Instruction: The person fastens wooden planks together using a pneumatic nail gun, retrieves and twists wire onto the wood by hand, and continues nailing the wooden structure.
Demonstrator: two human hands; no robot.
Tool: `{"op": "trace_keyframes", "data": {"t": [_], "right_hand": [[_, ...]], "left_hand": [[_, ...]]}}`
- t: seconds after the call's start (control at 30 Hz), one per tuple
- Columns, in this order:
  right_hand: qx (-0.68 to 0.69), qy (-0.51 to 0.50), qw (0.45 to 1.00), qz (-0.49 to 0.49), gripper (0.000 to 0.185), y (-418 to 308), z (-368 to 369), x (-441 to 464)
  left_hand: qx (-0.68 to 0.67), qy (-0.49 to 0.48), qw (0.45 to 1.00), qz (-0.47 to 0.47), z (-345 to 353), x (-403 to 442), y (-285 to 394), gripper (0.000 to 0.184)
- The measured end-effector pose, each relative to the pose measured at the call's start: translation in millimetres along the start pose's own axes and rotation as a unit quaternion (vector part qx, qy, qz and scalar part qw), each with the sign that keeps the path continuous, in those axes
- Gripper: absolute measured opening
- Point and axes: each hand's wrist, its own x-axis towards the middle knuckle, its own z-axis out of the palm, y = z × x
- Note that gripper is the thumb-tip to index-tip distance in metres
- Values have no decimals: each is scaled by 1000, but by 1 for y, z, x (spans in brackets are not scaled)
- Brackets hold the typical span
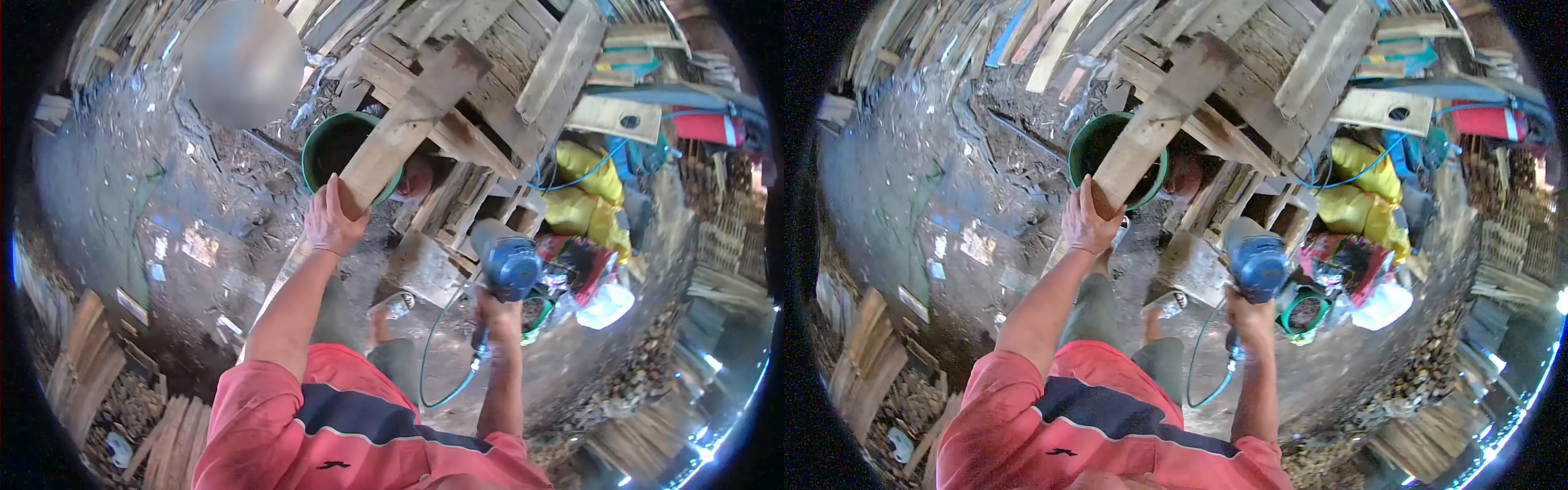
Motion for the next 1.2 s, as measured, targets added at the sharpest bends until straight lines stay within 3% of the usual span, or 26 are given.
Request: {"op": "trace_keyframes", "data": {"t": [0.1,0.2,0.23,0.47,0.7,0.77,0.87,0.93,1.13,1.2], "right_hand": [[-45,-68,994,-78,19,-6,29,2],[-24,-65,993,-93,21,-27,61,-1],[-10,-95,984,-151,19,-38,70,-5],[15,-160,973,-164,14,-73,99,-5],[-45,-101,980,-168,21,-87,125,-21],[-142,-44,950,-275,22,-75,124,-14],[-203,-32,932,-300,16,-65,120,-15],[-160,-62,960,-223,11,-73,119,-24],[-34,-89,976,-197,8,-70,128,-23],[-82,-69,965,-240,10,-85,141,-30]], "left_hand": [[-37,-26,999,-26,1,-1,-4,98],[-65,-44,996,-44,-4,1,-4,95],[-75,-39,996,-39,-7,3,-4,95],[-103,-48,993,-32,-1,3,-16,92],[-121,-83,988,-42,-7,4,-16,92],[-114,-87,988,-48,-8,4,-16,94],[-103,-85,990,-44,-8,3,-17,97],[-106,-90,989,-49,-7,3,-17,98],[-132,-73,988,-45,-7,2,-17,92],[-133,-74,987,-44,-8,4,-16,91]]}}
